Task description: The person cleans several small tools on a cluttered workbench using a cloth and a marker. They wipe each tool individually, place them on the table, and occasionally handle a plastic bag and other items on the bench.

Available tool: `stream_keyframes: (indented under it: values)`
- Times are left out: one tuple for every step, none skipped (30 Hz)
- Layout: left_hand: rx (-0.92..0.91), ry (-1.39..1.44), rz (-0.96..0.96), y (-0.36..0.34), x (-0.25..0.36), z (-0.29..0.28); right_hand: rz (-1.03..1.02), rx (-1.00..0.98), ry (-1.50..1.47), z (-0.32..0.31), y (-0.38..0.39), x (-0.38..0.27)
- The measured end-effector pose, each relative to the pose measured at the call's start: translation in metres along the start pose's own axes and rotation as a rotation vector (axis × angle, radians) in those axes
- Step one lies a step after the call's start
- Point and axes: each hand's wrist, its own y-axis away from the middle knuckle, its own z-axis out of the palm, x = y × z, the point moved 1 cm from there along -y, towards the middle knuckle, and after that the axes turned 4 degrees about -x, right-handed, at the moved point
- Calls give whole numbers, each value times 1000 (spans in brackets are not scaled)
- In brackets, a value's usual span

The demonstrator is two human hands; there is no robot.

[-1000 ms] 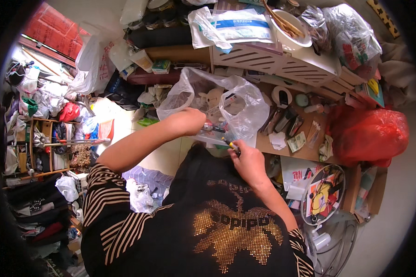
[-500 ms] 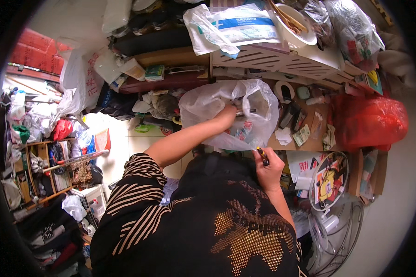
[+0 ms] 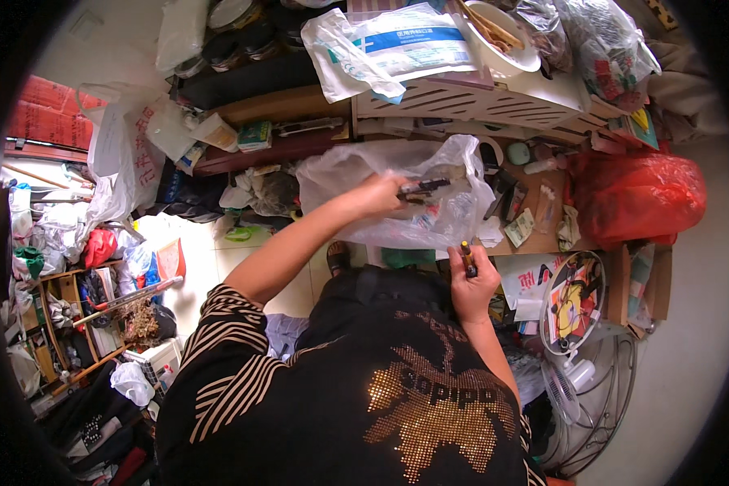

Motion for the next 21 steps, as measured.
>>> stream_keyframes:
  values:
    - [29,-44,127,8,6,-16,-8,-9,-1,1,-2,0]
    - [62,83,142,17,11,-31,-13,-19,-14,2,-3,0]
    - [102,205,161,26,16,-44,-13,-35,-35,3,-4,0]
    - [113,309,127,34,22,-55,-21,-35,-38,4,-5,-1]
    - [32,592,48,43,27,-65,-23,-41,-48,5,-6,-1]
    - [123,601,245,54,35,-75,-25,-49,-59,6,-7,-2]
    - [211,599,437,64,44,-84,-27,-56,-72,7,-8,-2]
    - [263,739,462,77,50,-91,-43,-50,-74,8,-10,-2]
    - [310,875,480,88,56,-97,-57,-45,-77,8,-11,-2]
    - [378,939,579,99,61,-106,-67,-40,-94,9,-11,-1]
    - [377,1127,786,108,65,-115,-79,-40,-80,9,-12,-1]
    - [396,1297,962,119,68,-121,-86,-39,-79,10,-12,0]
    - [320,1458,1100,131,66,-131,-83,-49,-84,11,-12,1]
    - [368,1550,1112,147,64,-138,-91,-50,-74,11,-12,2]
    - [380,1446,1175,158,60,-147,-86,-62,-68,11,-12,3]
    - [479,1513,1100,175,55,-151,-92,-67,-75,12,-12,3]
    - [531,1481,1057,188,50,-155,-86,-71,-75,12,-12,3]
    - [566,1461,1043,199,44,-161,-90,-67,-91,13,-12,3]
    - [611,1466,1026,211,38,-166,-100,-66,-117,14,-12,2]
    - [670,1469,993,222,32,-171,-91,-73,-136,14,-12,2]
    - [672,1456,981,234,28,-175,-89,-77,-125,15,-11,2]
